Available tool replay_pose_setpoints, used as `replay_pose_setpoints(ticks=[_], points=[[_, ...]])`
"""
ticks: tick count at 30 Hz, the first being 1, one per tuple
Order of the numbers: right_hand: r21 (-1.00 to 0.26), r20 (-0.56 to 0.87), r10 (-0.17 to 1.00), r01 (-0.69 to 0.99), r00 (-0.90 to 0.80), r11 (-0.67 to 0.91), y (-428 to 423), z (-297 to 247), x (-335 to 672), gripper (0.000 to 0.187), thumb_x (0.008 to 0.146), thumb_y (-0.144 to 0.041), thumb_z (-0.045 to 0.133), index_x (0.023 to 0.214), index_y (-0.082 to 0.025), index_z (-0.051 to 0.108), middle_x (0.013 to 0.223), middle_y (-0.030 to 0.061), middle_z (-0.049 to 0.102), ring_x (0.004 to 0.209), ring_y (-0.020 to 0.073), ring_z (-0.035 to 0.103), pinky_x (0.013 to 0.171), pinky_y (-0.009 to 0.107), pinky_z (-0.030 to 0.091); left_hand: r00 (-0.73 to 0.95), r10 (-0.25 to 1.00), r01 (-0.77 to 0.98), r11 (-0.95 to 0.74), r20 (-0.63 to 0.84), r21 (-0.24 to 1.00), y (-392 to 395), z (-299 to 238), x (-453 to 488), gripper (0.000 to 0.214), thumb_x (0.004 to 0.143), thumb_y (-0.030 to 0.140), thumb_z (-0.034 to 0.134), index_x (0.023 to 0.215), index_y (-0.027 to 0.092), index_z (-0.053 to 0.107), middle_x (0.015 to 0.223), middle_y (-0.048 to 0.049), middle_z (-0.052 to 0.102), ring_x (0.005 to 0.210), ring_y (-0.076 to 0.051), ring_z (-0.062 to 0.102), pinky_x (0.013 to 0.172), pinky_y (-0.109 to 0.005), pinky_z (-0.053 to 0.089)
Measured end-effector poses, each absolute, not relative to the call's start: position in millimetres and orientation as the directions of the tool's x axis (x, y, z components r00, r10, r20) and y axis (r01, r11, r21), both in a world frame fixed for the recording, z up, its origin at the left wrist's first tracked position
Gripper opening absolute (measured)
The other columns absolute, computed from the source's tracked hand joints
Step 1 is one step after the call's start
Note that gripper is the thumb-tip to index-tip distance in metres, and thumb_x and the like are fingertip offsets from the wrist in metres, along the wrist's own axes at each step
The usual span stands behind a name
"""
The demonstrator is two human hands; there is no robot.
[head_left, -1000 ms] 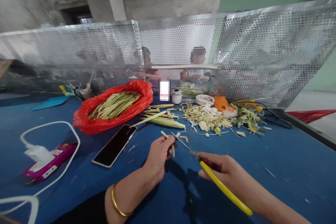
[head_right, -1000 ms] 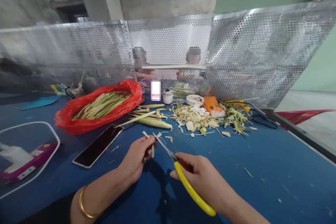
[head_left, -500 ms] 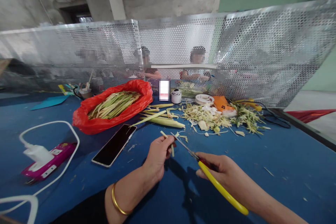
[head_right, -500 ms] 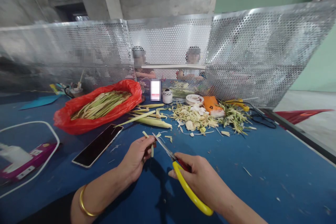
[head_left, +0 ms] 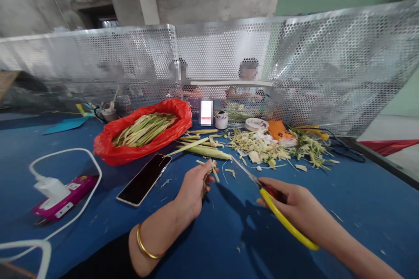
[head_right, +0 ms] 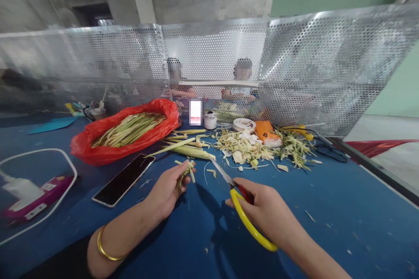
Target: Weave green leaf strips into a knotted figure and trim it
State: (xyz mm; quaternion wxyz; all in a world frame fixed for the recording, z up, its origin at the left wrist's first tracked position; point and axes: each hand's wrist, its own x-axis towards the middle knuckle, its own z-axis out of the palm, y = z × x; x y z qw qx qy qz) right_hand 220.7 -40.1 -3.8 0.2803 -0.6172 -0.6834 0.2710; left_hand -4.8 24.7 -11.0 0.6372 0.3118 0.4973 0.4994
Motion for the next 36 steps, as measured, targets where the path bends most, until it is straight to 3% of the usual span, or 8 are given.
replay_pose_setpoints(ticks=[4, 8, 12, 15, 17, 20, 29, 36], points=[[-0.49, 0.06, 0.969, 0.838, -0.241, 0.239, -40.7, -5.3, 224.2, 0.041, 0.076, -0.033, 0.063, 0.116, -0.024, 0.069, 0.093, 0.0051, 0.075, 0.077, 0.0236, 0.068, 0.066, 0.028, 0.048, -0.017, 0.953, -0.372, 0.274, -0.301, 0.887, 34.0, 2.8, -17.9, 0.012, 0.075, 0.019, 0.068, 0.084, 0.012, 0.073, 0.093, -0.0073, 0.07, 0.061, -0.006, 0.057, 0.047, -0.014, 0.038], [-0.321, 0.044, 0.911, 0.858, -0.41, 0.402, -48.9, -13.2, 212.4, 0.055, 0.076, -0.024, 0.06, 0.13, -0.02, 0.057, 0.104, 0.0103, 0.072, 0.087, 0.0264, 0.068, 0.073, 0.032, 0.05, -0.084, 0.966, -0.492, 0.173, -0.244, 0.853, 42.0, 13.8, -28.6, 0.009, 0.079, 0.015, 0.066, 0.085, 0.014, 0.072, 0.096, -0.0057, 0.072, 0.062, -0.006, 0.062, 0.048, -0.014, 0.041], [-0.152, 0.169, 0.885, 0.875, -0.435, 0.459, -51.5, -8.7, 207.3, 0.035, 0.089, -0.028, 0.048, 0.118, -0.017, 0.063, 0.093, 0.012, 0.069, 0.083, 0.0263, 0.065, 0.073, 0.037, 0.051, -0.131, 0.955, -0.566, 0.149, -0.267, 0.811, 47.3, 18.4, -34.5, 0.008, 0.084, 0.016, 0.062, 0.085, 0.015, 0.071, 0.086, -0.003, 0.072, 0.06, -0.006, 0.064, 0.047, -0.014, 0.044], [-0.16, 0.293, 0.865, 0.871, -0.408, 0.465, -38.9, -2.2, 198.0, 0.037, 0.097, -0.028, 0.036, 0.123, -0.016, 0.06, 0.111, 0.0147, 0.066, 0.099, 0.0261, 0.064, 0.084, 0.039, 0.051, -0.146, 0.951, -0.588, 0.138, -0.273, 0.797, 50.8, 18.2, -37.8, 0.007, 0.085, 0.019, 0.064, 0.087, 0.015, 0.069, 0.084, -0.0017, 0.071, 0.058, -0.004, 0.063, 0.045, -0.013, 0.043], [-0.167, 0.298, 0.811, 0.809, -0.504, 0.564, -21.6, -1.5, 181.3, 0.041, 0.097, -0.026, 0.037, 0.135, -0.018, 0.051, 0.131, 0.0132, 0.058, 0.117, 0.0254, 0.056, 0.098, 0.038, 0.046, -0.15, 0.95, -0.605, 0.132, -0.275, 0.785, 52.9, 17.4, -40.0, 0.008, 0.085, 0.021, 0.064, 0.087, 0.015, 0.069, 0.082, -0.0008, 0.07, 0.056, -0.004, 0.062, 0.044, -0.013, 0.043], [-0.101, 0.225, 0.695, 0.693, -0.683, 0.713, 15.0, -7.1, 143.6, 0.048, 0.095, -0.027, 0.043, 0.139, -0.008, 0.044, 0.144, 0.0175, 0.047, 0.133, 0.0293, 0.042, 0.11, 0.042, 0.035, -0.127, 0.951, -0.629, 0.143, -0.282, 0.764, 54.4, 16.4, -42.1, 0.007, 0.084, 0.02, 0.064, 0.088, 0.015, 0.068, 0.079, -0.0001, 0.07, 0.053, -0.003, 0.061, 0.043, -0.012, 0.042], [-0.084, 0.159, 0.698, 0.695, -0.698, 0.714, 88.5, -35.0, 98.5, 0.053, 0.094, -0.035, 0.048, 0.136, -0.001, 0.047, 0.14, 0.0251, 0.049, 0.132, 0.0331, 0.044, 0.11, 0.047, 0.035, 0.038, 0.92, -0.63, 0.325, -0.389, 0.706, 53.4, 15.2, -40.3, 0.019, 0.091, 0.015, 0.054, 0.08, 0.007, 0.068, 0.057, 0.0004, 0.062, 0.042, -0.004, 0.056, 0.036, -0.013, 0.039], [-0.114, 0.135, 0.714, 0.705, -0.687, 0.7, 58.4, -41.8, 196.9, 0.047, 0.094, -0.028, 0.045, 0.14, -0.018, 0.049, 0.144, 0.0117, 0.05, 0.131, 0.0255, 0.047, 0.107, 0.039, 0.04, 0.097, 0.896, -0.608, 0.398, -0.433, 0.687, 53.0, 14.4, -39.1, 0.016, 0.089, 0.018, 0.057, 0.083, 0.008, 0.069, 0.057, 0.0018, 0.061, 0.042, -0.003, 0.056, 0.035, -0.012, 0.038]])
